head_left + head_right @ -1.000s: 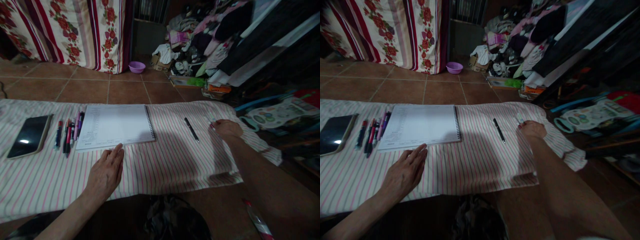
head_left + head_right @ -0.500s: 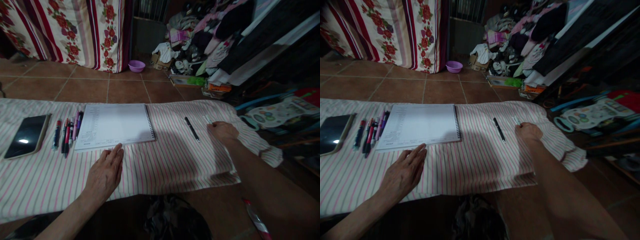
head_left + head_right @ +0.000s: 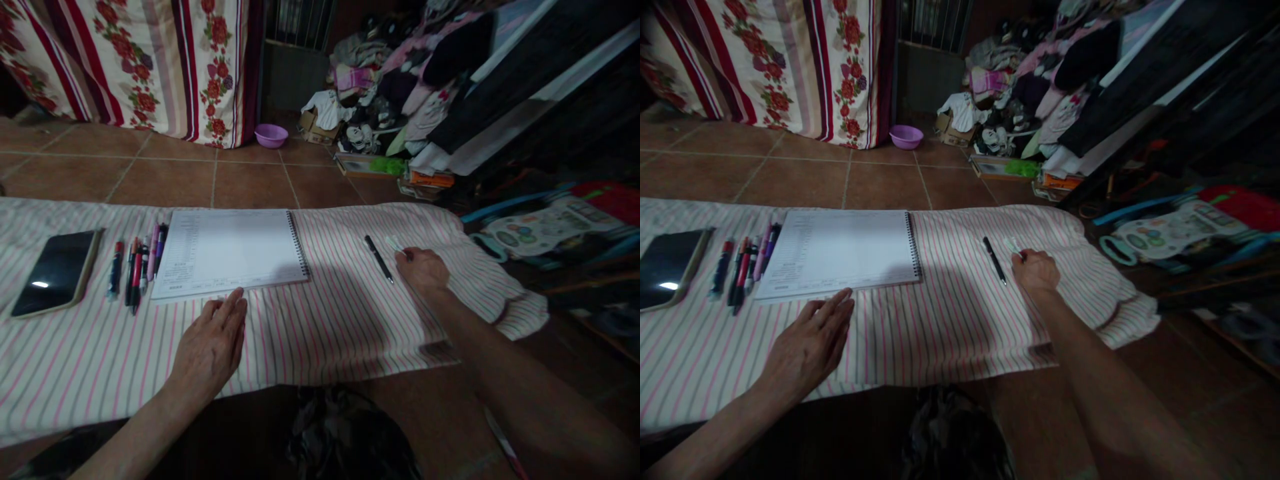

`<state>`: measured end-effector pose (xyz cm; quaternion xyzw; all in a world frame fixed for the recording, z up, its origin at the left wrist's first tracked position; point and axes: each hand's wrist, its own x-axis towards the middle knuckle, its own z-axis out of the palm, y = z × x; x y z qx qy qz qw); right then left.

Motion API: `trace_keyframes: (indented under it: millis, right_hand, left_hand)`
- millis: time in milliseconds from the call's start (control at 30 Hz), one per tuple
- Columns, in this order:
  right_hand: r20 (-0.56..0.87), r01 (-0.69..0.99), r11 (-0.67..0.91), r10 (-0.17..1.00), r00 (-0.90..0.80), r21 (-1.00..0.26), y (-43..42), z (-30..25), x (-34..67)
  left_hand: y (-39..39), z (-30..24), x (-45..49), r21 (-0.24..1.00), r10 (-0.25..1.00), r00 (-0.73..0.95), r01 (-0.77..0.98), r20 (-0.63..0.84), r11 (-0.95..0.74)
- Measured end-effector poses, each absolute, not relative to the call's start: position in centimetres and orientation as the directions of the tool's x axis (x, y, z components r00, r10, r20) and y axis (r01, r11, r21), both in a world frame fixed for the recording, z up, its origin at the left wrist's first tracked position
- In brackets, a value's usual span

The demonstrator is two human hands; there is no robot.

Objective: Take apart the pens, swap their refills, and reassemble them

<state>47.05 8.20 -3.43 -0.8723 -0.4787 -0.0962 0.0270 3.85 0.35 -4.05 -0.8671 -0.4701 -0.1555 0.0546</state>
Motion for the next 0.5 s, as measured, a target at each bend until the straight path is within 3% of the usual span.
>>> trace_keyframes:
  millis: [267, 500]
  right_hand:
    - [0.246, 0.77, -0.636, 0.739, 0.627, -0.052, 8.67, -3.76, 46.36]
    - [0.21, 0.78, -0.625, 0.76, 0.616, -0.025, 8.6, -3.83, 46.08]
  left_hand:
    - [0.28, -4.07, 3.78, 0.063, 0.808, 0.5, 0.837, 0.313, -0.543]
    - [0.31, -4.07, 3.84, 0.045, 0.814, 0.501, 0.844, 0.295, -0.535]
